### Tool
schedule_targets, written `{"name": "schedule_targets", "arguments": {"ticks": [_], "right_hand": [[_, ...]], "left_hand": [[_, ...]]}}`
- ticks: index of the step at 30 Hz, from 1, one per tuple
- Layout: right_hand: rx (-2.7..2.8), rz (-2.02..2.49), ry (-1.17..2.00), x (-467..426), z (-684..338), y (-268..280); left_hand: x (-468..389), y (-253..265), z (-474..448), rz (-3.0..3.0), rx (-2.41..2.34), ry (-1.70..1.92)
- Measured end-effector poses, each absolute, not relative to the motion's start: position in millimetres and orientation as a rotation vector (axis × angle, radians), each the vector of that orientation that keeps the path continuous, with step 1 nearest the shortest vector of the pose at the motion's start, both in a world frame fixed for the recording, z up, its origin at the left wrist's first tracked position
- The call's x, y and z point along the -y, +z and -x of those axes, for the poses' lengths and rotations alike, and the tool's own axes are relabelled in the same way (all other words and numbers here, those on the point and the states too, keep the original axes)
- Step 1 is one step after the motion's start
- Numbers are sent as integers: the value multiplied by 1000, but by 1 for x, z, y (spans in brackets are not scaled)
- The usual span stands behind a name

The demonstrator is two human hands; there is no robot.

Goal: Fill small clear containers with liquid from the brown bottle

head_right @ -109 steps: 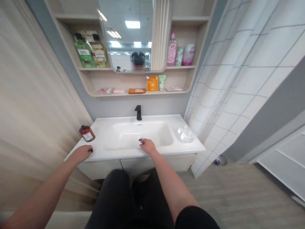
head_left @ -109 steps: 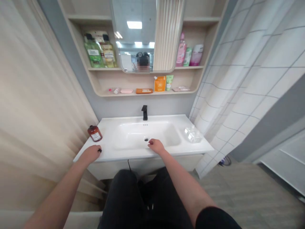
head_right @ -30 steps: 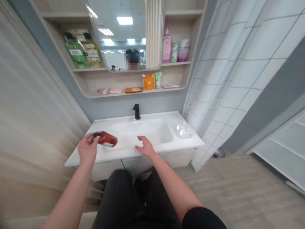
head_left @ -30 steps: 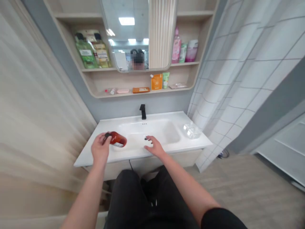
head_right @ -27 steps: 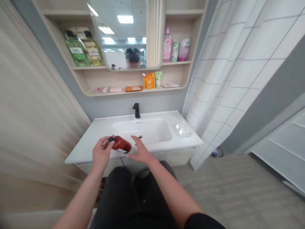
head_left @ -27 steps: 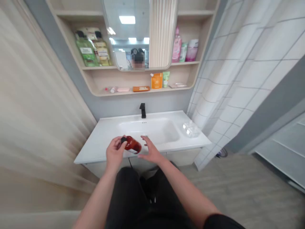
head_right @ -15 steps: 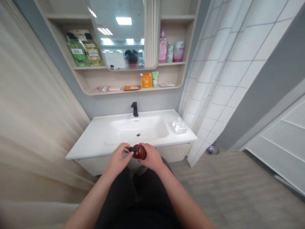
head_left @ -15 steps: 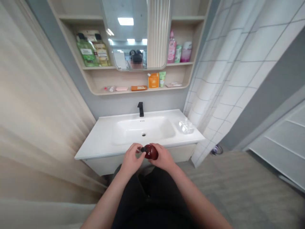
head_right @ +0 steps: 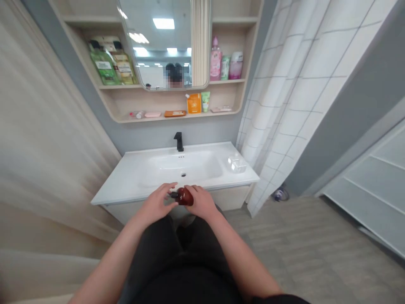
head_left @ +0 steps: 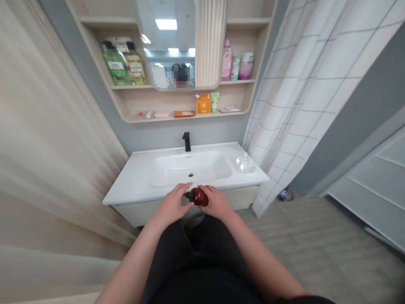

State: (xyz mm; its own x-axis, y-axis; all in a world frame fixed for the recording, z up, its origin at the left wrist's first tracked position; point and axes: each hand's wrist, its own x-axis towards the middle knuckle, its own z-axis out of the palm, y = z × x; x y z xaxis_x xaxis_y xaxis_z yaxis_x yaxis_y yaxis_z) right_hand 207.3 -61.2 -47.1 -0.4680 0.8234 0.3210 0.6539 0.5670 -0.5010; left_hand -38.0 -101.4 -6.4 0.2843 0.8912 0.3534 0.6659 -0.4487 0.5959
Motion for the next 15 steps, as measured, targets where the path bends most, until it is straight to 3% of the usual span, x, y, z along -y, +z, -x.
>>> {"name": "schedule_targets", "arguments": {"ticks": [15], "right_hand": [[2273,1086,427,55,-214,-51]], "left_hand": [[91,2,40,-2386,-1409,803]]}}
